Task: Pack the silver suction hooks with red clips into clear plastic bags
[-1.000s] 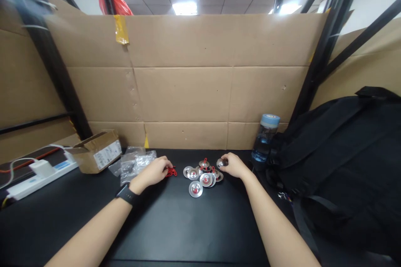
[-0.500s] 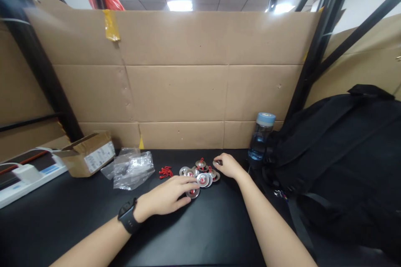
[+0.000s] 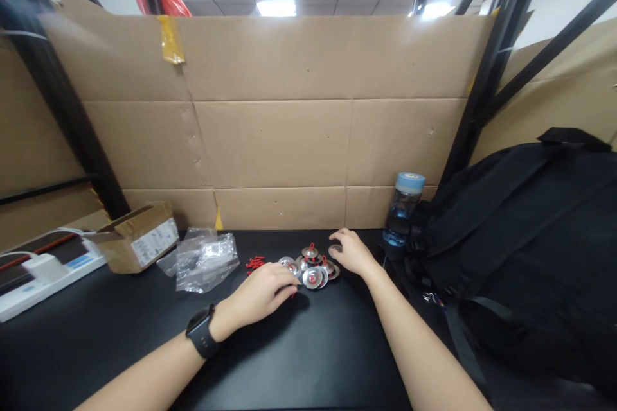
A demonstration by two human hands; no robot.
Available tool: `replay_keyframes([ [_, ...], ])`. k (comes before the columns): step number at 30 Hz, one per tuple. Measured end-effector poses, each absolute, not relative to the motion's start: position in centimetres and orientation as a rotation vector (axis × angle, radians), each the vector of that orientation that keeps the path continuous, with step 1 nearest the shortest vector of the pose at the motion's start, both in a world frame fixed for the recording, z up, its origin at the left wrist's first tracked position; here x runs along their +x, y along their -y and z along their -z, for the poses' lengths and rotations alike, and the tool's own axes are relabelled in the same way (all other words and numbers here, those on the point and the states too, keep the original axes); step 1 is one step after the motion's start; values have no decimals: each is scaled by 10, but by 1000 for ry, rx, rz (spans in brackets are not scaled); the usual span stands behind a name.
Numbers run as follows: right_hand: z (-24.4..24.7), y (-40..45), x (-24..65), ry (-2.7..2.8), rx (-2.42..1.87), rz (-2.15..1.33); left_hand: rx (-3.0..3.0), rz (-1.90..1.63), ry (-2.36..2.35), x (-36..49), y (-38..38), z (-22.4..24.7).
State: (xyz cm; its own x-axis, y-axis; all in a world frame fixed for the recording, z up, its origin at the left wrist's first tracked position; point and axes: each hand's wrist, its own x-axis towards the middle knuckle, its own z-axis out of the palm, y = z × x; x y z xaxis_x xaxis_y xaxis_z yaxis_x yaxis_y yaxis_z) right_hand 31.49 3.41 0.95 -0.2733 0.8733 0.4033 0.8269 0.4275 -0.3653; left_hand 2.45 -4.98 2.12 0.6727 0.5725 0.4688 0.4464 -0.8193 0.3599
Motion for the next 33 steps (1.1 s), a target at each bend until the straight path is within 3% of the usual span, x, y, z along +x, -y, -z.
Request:
replay_keyframes([
  [9, -51, 40, 233, 2279, -727, -278, 1855, -1245, -1028, 18, 36, -21],
  [21, -22, 38, 214, 2285, -760, 144, 1661, -1183, -836, 28, 38, -16],
  [33, -38, 43, 219, 2127, -684, -50, 1470, -1079, -647, 17, 39, -35],
])
